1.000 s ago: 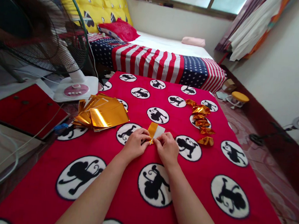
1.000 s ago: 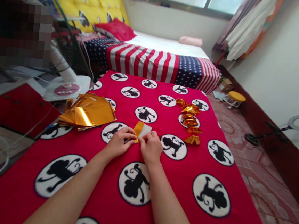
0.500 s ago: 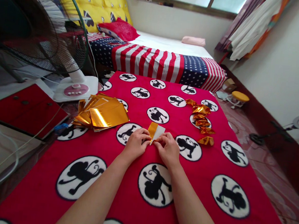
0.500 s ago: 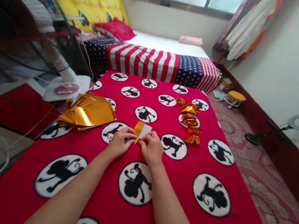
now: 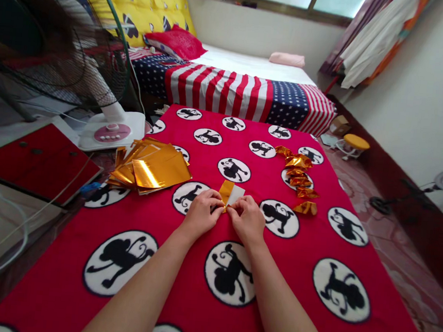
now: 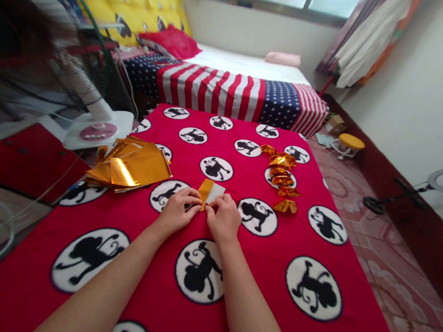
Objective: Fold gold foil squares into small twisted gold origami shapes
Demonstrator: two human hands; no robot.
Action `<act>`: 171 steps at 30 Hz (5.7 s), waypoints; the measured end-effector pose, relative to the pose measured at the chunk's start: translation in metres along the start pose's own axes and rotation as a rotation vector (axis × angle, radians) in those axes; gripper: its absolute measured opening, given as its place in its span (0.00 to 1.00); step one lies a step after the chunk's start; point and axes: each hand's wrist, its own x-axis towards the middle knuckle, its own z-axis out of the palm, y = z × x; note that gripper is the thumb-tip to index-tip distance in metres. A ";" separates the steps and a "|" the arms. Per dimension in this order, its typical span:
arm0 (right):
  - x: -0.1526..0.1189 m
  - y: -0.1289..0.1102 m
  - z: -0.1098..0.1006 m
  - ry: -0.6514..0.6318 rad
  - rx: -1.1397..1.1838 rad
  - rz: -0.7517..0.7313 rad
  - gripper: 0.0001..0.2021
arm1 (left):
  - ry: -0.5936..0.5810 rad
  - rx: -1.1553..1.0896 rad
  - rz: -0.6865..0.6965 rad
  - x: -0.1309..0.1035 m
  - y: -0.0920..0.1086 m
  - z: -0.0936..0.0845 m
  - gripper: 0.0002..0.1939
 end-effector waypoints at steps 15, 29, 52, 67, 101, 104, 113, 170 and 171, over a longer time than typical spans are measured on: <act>0.006 0.003 -0.002 -0.035 0.022 0.045 0.05 | 0.063 0.025 -0.011 -0.002 0.002 0.006 0.03; 0.012 0.002 -0.002 -0.051 -0.014 0.075 0.04 | 0.028 0.010 -0.028 -0.001 0.004 0.002 0.06; 0.016 -0.007 -0.005 -0.102 -0.085 0.115 0.04 | 0.082 0.083 -0.074 0.002 0.008 0.010 0.04; 0.011 0.001 -0.010 -0.104 -0.007 0.079 0.03 | 0.045 0.110 -0.084 0.001 0.008 0.009 0.04; 0.024 -0.015 -0.007 -0.211 -0.283 0.152 0.13 | 0.017 0.143 -0.075 0.003 0.004 0.007 0.08; 0.026 -0.012 -0.004 -0.185 -0.261 0.155 0.11 | 0.017 0.110 -0.053 0.002 0.004 0.006 0.06; 0.029 -0.002 -0.014 -0.032 -0.131 0.086 0.04 | 0.002 0.048 -0.033 0.000 0.005 0.002 0.05; 0.015 0.029 -0.043 -0.197 -0.092 0.053 0.04 | -0.313 0.400 -0.307 0.030 0.018 -0.022 0.03; 0.015 0.029 -0.044 -0.202 -0.095 0.053 0.05 | -0.318 0.419 -0.321 0.030 0.020 -0.022 0.03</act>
